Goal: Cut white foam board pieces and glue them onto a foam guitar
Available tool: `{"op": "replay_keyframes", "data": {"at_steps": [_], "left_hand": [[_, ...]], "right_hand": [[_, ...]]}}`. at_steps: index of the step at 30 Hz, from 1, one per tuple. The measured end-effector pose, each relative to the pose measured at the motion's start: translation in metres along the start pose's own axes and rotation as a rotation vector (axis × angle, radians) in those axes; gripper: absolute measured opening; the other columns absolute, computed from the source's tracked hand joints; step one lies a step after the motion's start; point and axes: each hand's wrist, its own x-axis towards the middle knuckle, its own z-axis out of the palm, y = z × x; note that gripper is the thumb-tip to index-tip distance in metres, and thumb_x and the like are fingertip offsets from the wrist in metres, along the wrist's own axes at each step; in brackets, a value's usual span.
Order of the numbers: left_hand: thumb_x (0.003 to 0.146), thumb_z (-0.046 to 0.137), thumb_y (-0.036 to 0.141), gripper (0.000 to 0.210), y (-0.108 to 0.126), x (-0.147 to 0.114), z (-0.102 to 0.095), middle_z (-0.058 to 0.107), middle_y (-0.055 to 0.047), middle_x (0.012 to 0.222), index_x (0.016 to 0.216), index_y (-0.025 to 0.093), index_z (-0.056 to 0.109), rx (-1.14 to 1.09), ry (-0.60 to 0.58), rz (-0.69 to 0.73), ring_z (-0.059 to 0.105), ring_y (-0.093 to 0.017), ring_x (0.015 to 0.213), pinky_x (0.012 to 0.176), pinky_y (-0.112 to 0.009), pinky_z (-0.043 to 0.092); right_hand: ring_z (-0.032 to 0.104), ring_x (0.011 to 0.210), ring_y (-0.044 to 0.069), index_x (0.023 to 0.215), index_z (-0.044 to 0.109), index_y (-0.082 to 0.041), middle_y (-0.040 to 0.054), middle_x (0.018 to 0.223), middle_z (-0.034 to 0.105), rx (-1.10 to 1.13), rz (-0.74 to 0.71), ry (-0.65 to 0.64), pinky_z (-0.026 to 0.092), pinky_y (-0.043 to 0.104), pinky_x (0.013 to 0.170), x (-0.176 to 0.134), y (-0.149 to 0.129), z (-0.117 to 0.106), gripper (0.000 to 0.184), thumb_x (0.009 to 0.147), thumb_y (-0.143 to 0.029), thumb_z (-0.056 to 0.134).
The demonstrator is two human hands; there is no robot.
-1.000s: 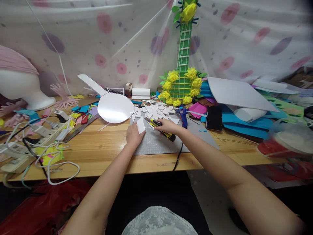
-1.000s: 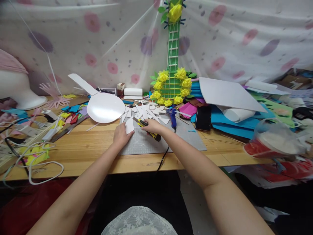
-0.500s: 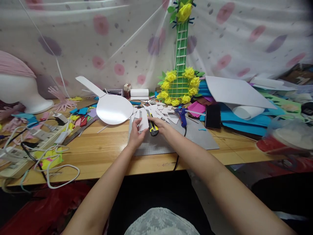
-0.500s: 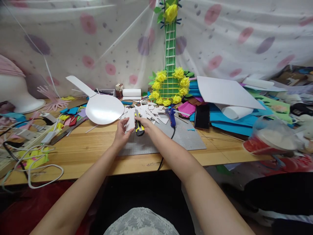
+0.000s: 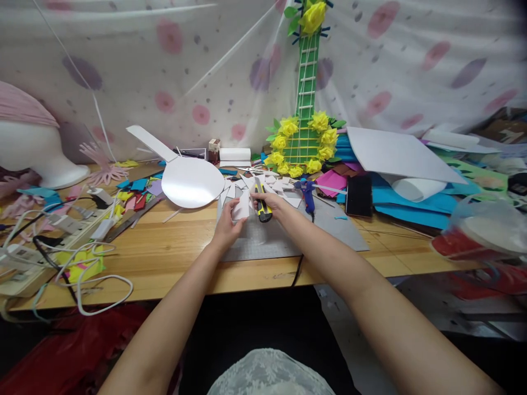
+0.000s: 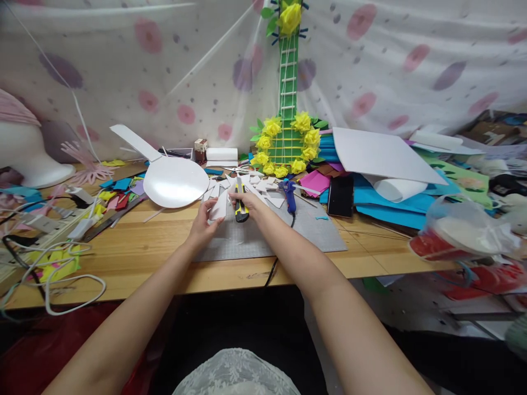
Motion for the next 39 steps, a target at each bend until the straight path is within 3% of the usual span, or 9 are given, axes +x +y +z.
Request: {"op": "replay_keyframes", "data": {"at_steps": [8,11,13,17,20,23,26,33,39], "left_hand": [[0.072,0.053,0.013,0.053,-0.009,0.000,-0.022,0.046,-0.011,0.128,0.122,0.022,0.037,0.280,-0.204,0.003,0.043,-0.021,0.121,0.104,-0.043,0.033],[0.065,0.048,0.001,0.063,-0.011,0.007,-0.026,0.041,-0.010,0.136,0.125,0.021,0.040,0.446,-0.372,0.022,0.027,-0.025,0.132,0.109,-0.049,0.021],[0.060,0.044,-0.004,0.070,-0.012,0.010,-0.027,0.032,-0.010,0.143,0.126,0.019,0.042,0.590,-0.334,0.004,0.013,-0.028,0.137,0.110,-0.053,0.015],[0.070,0.047,0.005,0.054,-0.009,0.003,-0.024,0.040,-0.013,0.136,0.124,0.014,0.046,0.735,-0.017,-0.055,0.030,-0.026,0.130,0.107,-0.045,0.028],[0.078,0.052,0.023,0.029,-0.007,-0.009,-0.019,0.059,-0.009,0.113,0.106,0.018,0.059,0.737,-0.047,-0.066,0.050,-0.023,0.110,0.095,-0.037,0.042],[0.083,0.049,0.026,0.019,-0.008,-0.016,-0.015,0.066,-0.005,0.101,0.091,0.022,0.066,0.739,-0.095,-0.117,0.057,-0.020,0.099,0.087,-0.033,0.046],[0.084,0.048,0.025,0.020,-0.010,-0.015,-0.014,0.067,-0.003,0.100,0.087,0.022,0.068,0.765,-0.081,-0.144,0.059,-0.018,0.096,0.085,-0.031,0.046],[0.084,0.047,0.025,0.022,-0.009,-0.015,-0.012,0.068,-0.005,0.098,0.085,0.021,0.069,0.783,-0.055,-0.104,0.060,-0.019,0.094,0.081,-0.032,0.048],[0.082,0.049,0.021,0.020,-0.009,-0.012,-0.013,0.068,-0.004,0.100,0.085,0.022,0.068,0.795,-0.075,-0.179,0.060,-0.019,0.093,0.080,-0.032,0.046]], "right_hand": [[0.062,0.075,0.018,0.107,0.050,-0.018,0.0059,0.093,0.063,-0.929,-0.443,0.497,0.048,0.033,0.075,0.024,-0.034,-0.030,0.041,0.069,-0.025,0.063],[0.058,0.098,0.025,0.110,0.051,-0.014,0.0120,0.107,0.061,-1.126,-0.467,0.579,0.044,0.037,0.084,0.028,-0.052,-0.036,0.043,0.069,-0.023,0.061],[0.056,0.102,0.026,0.110,0.052,-0.013,0.0139,0.112,0.059,-1.185,-0.481,0.577,0.044,0.036,0.084,0.026,-0.057,-0.035,0.041,0.071,-0.023,0.060],[0.063,0.076,0.019,0.117,0.047,-0.017,0.0095,0.103,0.063,-1.192,-0.461,0.309,0.047,0.029,0.070,0.013,-0.046,-0.023,0.039,0.082,-0.034,0.048],[0.062,0.059,0.015,0.124,0.041,-0.020,0.0054,0.089,0.068,-1.306,-0.339,-0.029,0.045,0.026,0.061,0.002,-0.027,-0.011,0.040,0.088,-0.038,0.039],[0.064,0.078,0.019,0.127,0.041,-0.023,0.0074,0.098,0.068,-1.596,-0.377,-0.217,0.044,0.027,0.067,-0.005,-0.010,0.002,0.044,0.085,-0.035,0.044],[0.060,0.097,0.023,0.129,0.043,-0.029,0.0081,0.114,0.062,-1.808,-0.489,-0.231,0.042,0.029,0.073,-0.005,-0.002,0.014,0.045,0.085,-0.035,0.044],[0.059,0.098,0.024,0.129,0.046,-0.033,0.0095,0.112,0.063,-2.002,-0.467,-0.297,0.040,0.029,0.070,-0.007,-0.017,0.030,0.042,0.088,-0.032,0.040],[0.061,0.094,0.024,0.129,0.048,-0.029,0.0102,0.109,0.064,-2.049,-0.348,-0.355,0.040,0.028,0.067,-0.024,-0.030,0.003,0.045,0.084,-0.026,0.045]]}}
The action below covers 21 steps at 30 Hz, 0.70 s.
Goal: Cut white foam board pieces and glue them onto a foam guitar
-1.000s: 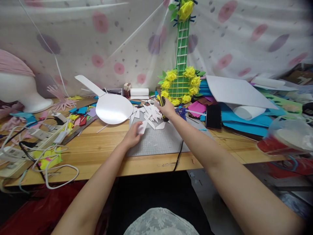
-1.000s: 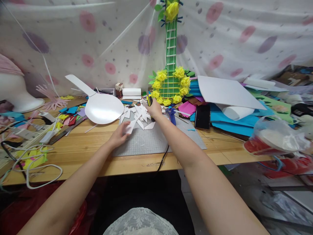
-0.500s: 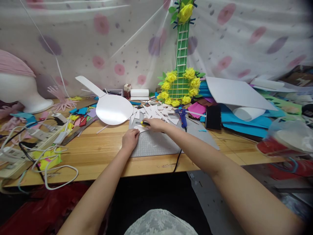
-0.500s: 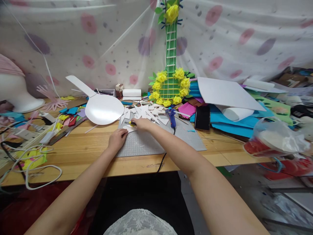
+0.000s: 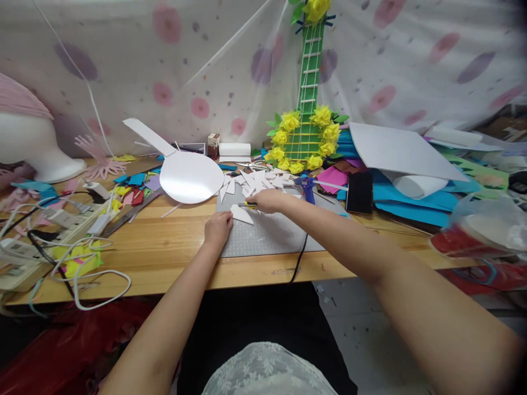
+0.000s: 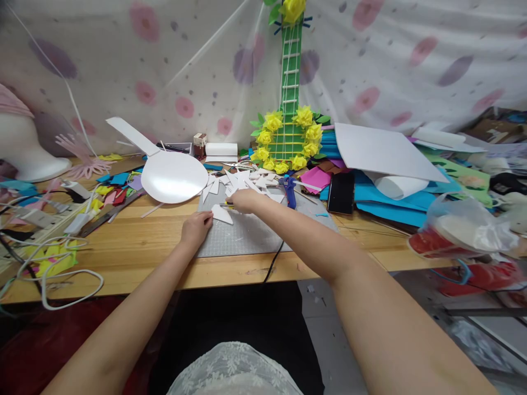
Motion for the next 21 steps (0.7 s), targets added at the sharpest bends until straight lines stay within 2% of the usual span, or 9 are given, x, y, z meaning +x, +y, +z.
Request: {"op": "replay_keyframes", "data": {"at_steps": [2,6,9,11,15,18,21], "left_hand": [[0.083,0.046,0.022,0.022,0.000,0.003,-0.001,0.068,-0.005,0.095,0.082,0.022,0.068,0.052,-0.039,-0.016,0.060,-0.020,0.091,0.077,-0.032,0.046],[0.084,0.044,0.023,0.025,0.004,0.006,-0.001,0.067,-0.008,0.090,0.077,0.021,0.068,0.159,-0.052,-0.026,0.059,-0.022,0.089,0.071,-0.032,0.046],[0.082,0.044,0.021,0.024,0.007,0.004,-0.001,0.066,-0.008,0.092,0.079,0.020,0.067,0.144,-0.025,-0.016,0.058,-0.022,0.090,0.074,-0.033,0.046],[0.082,0.045,0.022,0.022,0.009,0.001,-0.002,0.066,-0.008,0.094,0.081,0.020,0.066,0.105,0.011,0.007,0.058,-0.022,0.092,0.078,-0.034,0.046],[0.078,0.053,0.029,0.021,0.008,0.000,-0.001,0.058,-0.010,0.116,0.092,0.018,0.064,0.022,0.084,0.159,0.052,-0.024,0.107,0.089,-0.037,0.043],[0.081,0.051,0.029,0.021,0.007,0.003,0.003,0.057,-0.008,0.120,0.097,0.020,0.062,-0.032,0.001,0.294,0.052,-0.021,0.110,0.092,-0.035,0.042],[0.084,0.048,0.031,0.019,0.009,0.009,0.008,0.065,-0.006,0.104,0.088,0.022,0.064,-0.004,-0.046,0.203,0.057,-0.020,0.098,0.082,-0.033,0.045]], "right_hand": [[0.062,0.087,0.023,0.126,0.051,-0.028,0.0097,0.101,0.067,0.047,0.032,-0.021,0.039,0.027,0.065,-0.014,0.010,0.008,0.042,0.084,-0.028,0.044],[0.063,0.085,0.022,0.131,0.046,-0.027,0.0101,0.103,0.067,0.110,0.077,0.036,0.039,0.027,0.064,-0.037,0.021,0.026,0.046,0.085,-0.031,0.043],[0.063,0.072,0.018,0.135,0.041,-0.026,0.0082,0.097,0.068,0.228,0.106,0.030,0.039,0.025,0.063,-0.038,0.021,0.031,0.049,0.086,-0.032,0.042],[0.063,0.068,0.017,0.135,0.040,-0.026,0.0074,0.096,0.069,0.272,0.124,0.075,0.039,0.025,0.064,-0.031,0.018,0.029,0.049,0.087,-0.034,0.041],[0.063,0.083,0.020,0.133,0.042,-0.025,0.0085,0.106,0.066,0.264,0.148,0.202,0.040,0.027,0.069,-0.011,0.007,0.022,0.047,0.087,-0.034,0.040],[0.059,0.099,0.024,0.130,0.045,-0.025,0.0089,0.116,0.061,0.255,0.145,0.234,0.041,0.029,0.074,0.003,-0.004,0.019,0.045,0.086,-0.032,0.040],[0.057,0.103,0.025,0.127,0.046,-0.025,0.0092,0.117,0.061,0.242,0.156,0.232,0.042,0.031,0.074,0.014,-0.013,0.018,0.043,0.085,-0.030,0.040]]}}
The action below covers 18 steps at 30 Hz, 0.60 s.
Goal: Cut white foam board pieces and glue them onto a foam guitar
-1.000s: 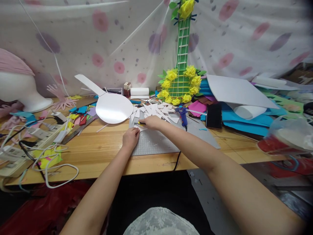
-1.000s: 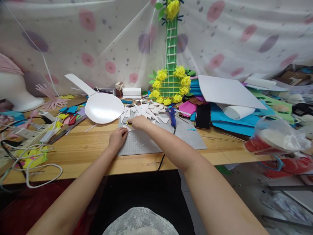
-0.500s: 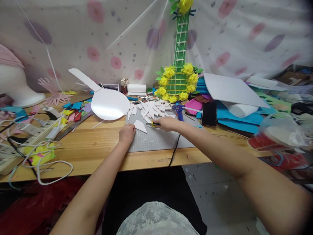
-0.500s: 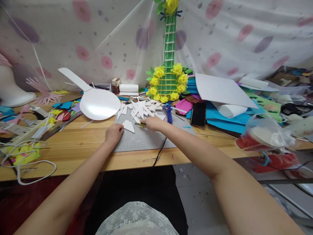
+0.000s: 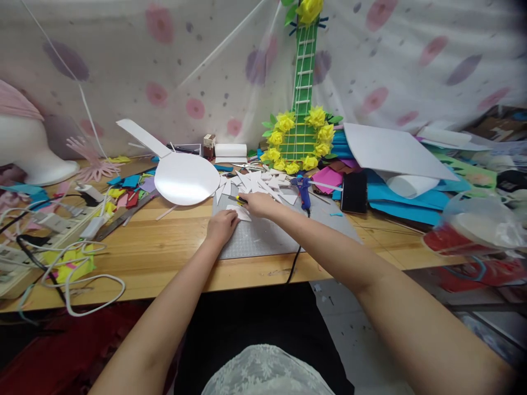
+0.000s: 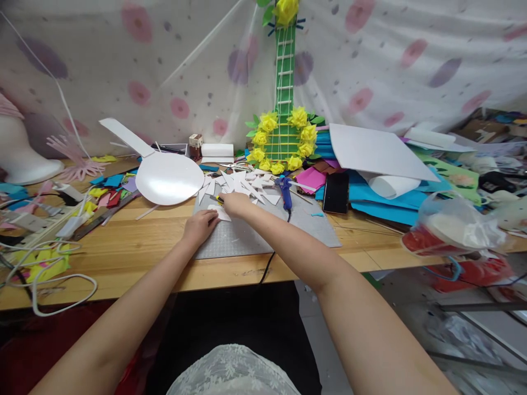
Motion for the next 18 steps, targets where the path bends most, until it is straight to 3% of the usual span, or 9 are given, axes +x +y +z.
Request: {"op": "replay_keyframes", "data": {"at_steps": [4,11,18], "left_hand": [[0.081,0.053,0.034,0.017,0.005,0.005,0.003,0.066,-0.008,0.091,0.078,0.021,0.064,0.051,0.033,-0.136,0.058,-0.022,0.091,0.074,-0.032,0.046],[0.082,0.049,0.021,0.018,0.004,0.002,0.002,0.066,-0.008,0.100,0.083,0.019,0.067,-0.053,0.078,-0.154,0.058,-0.021,0.096,0.082,-0.033,0.045],[0.084,0.047,0.025,0.022,0.005,0.003,0.000,0.067,-0.007,0.095,0.084,0.021,0.068,0.017,0.046,-0.196,0.059,-0.021,0.093,0.076,-0.031,0.046]], "right_hand": [[0.057,0.103,0.025,0.126,0.046,-0.023,0.0111,0.117,0.060,-0.037,-0.003,0.004,0.043,0.033,0.076,0.011,-0.007,0.002,0.041,0.085,-0.026,0.039],[0.058,0.101,0.026,0.117,0.052,-0.020,0.0145,0.109,0.063,-0.092,-0.011,-0.059,0.044,0.035,0.075,0.012,-0.018,0.005,0.034,0.087,-0.023,0.036],[0.059,0.100,0.027,0.122,0.049,-0.017,0.0175,0.109,0.062,-0.124,-0.042,-0.061,0.044,0.035,0.073,0.001,-0.015,0.008,0.039,0.088,-0.022,0.031]]}}
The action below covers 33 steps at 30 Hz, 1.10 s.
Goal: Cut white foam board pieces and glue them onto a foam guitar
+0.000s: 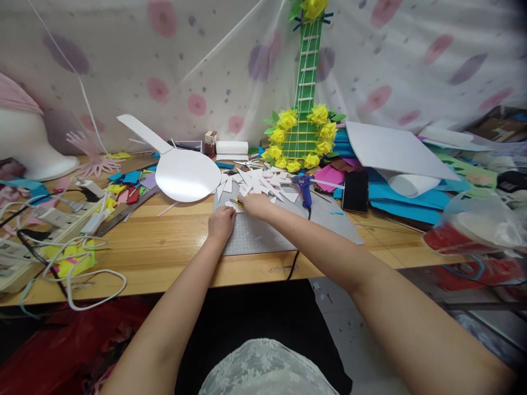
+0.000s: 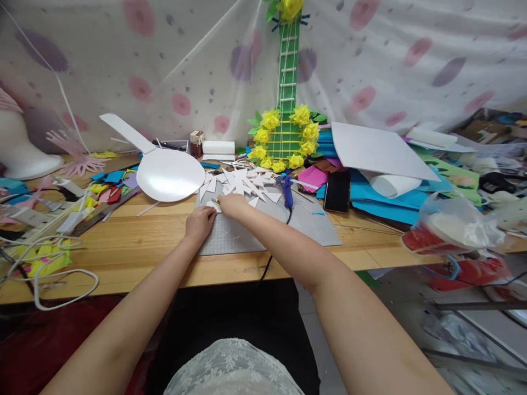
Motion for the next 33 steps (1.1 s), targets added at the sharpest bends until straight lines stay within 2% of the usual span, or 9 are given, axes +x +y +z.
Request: {"op": "replay_keyframes", "data": {"at_steps": [6,12,18,21,25,27,29,31,33], "left_hand": [[0.084,0.047,0.027,0.022,0.001,0.000,0.002,0.066,-0.007,0.094,0.083,0.022,0.068,0.039,0.000,-0.027,0.059,-0.021,0.092,0.073,-0.031,0.045],[0.085,0.046,0.027,0.022,0.002,0.000,0.005,0.066,-0.007,0.094,0.082,0.021,0.068,0.046,-0.023,-0.066,0.059,-0.021,0.093,0.073,-0.031,0.044],[0.085,0.045,0.025,0.022,0.001,0.000,0.003,0.065,-0.006,0.093,0.079,0.021,0.066,0.020,0.004,-0.023,0.057,-0.020,0.093,0.077,-0.032,0.044],[0.083,0.047,0.024,0.019,0.000,0.000,0.002,0.064,-0.006,0.093,0.077,0.021,0.065,-0.011,0.044,0.029,0.056,-0.021,0.093,0.080,-0.032,0.044],[0.078,0.054,0.024,0.011,0.001,-0.001,0.001,0.062,-0.007,0.096,0.083,0.019,0.062,-0.033,0.103,0.060,0.054,-0.022,0.095,0.085,-0.033,0.043],[0.075,0.058,0.027,0.022,0.000,0.001,0.002,0.059,-0.009,0.105,0.094,0.018,0.060,-0.032,0.117,0.050,0.052,-0.023,0.102,0.090,-0.034,0.042],[0.072,0.062,0.033,0.041,-0.001,0.004,0.005,0.055,-0.013,0.116,0.107,0.015,0.054,-0.023,0.098,0.018,0.047,-0.027,0.112,0.098,-0.039,0.037],[0.071,0.063,0.038,0.053,-0.004,0.008,0.007,0.052,-0.015,0.121,0.116,0.014,0.048,-0.033,0.033,-0.011,0.044,-0.030,0.117,0.102,-0.044,0.032],[0.072,0.063,0.039,0.056,-0.008,0.011,0.009,0.053,-0.015,0.120,0.119,0.015,0.045,-0.085,-0.027,-0.014,0.046,-0.029,0.116,0.100,-0.045,0.034]], "right_hand": [[0.060,0.098,0.027,0.127,0.046,-0.018,0.0170,0.108,0.063,-0.025,-0.058,-0.019,0.042,0.033,0.071,-0.012,0.011,0.002,0.041,0.088,-0.025,0.033],[0.062,0.089,0.025,0.130,0.043,-0.019,0.0158,0.104,0.065,-0.032,-0.091,-0.063,0.040,0.030,0.068,-0.042,0.022,0.000,0.042,0.090,-0.026,0.034],[0.062,0.087,0.025,0.133,0.042,-0.022,0.0145,0.102,0.066,-0.039,-0.074,-0.115,0.039,0.028,0.065,-0.066,0.039,-0.001,0.046,0.087,-0.027,0.039],[0.063,0.073,0.020,0.131,0.045,-0.024,0.0114,0.094,0.067,0.025,-0.057,-0.163,0.039,0.027,0.062,-0.074,0.052,-0.005,0.045,0.086,-0.030,0.042],[0.057,0.050,0.011,0.134,0.040,-0.027,0.0037,0.080,0.068,0.271,-0.010,-0.257,0.038,0.023,0.055,-0.076,0.065,-0.009,0.049,0.086,-0.034,0.042],[0.057,0.049,0.010,0.137,0.035,-0.027,0.0028,0.084,0.068,0.407,0.026,-0.208,0.039,0.021,0.054,-0.072,0.065,-0.008,0.052,0.086,-0.036,0.043],[0.057,0.050,0.008,0.138,0.033,-0.028,0.0031,0.093,0.067,0.492,0.063,-0.089,0.040,0.020,0.056,-0.063,0.061,-0.005,0.055,0.085,-0.038,0.046],[0.056,0.050,0.007,0.137,0.034,-0.027,0.0038,0.102,0.066,0.540,0.089,0.027,0.042,0.021,0.058,-0.051,0.054,0.000,0.060,0.081,-0.038,0.053],[0.055,0.051,0.007,0.136,0.035,-0.025,0.0045,0.104,0.065,0.609,0.124,0.093,0.044,0.022,0.060,-0.037,0.046,0.004,0.066,0.076,-0.034,0.060]]}}
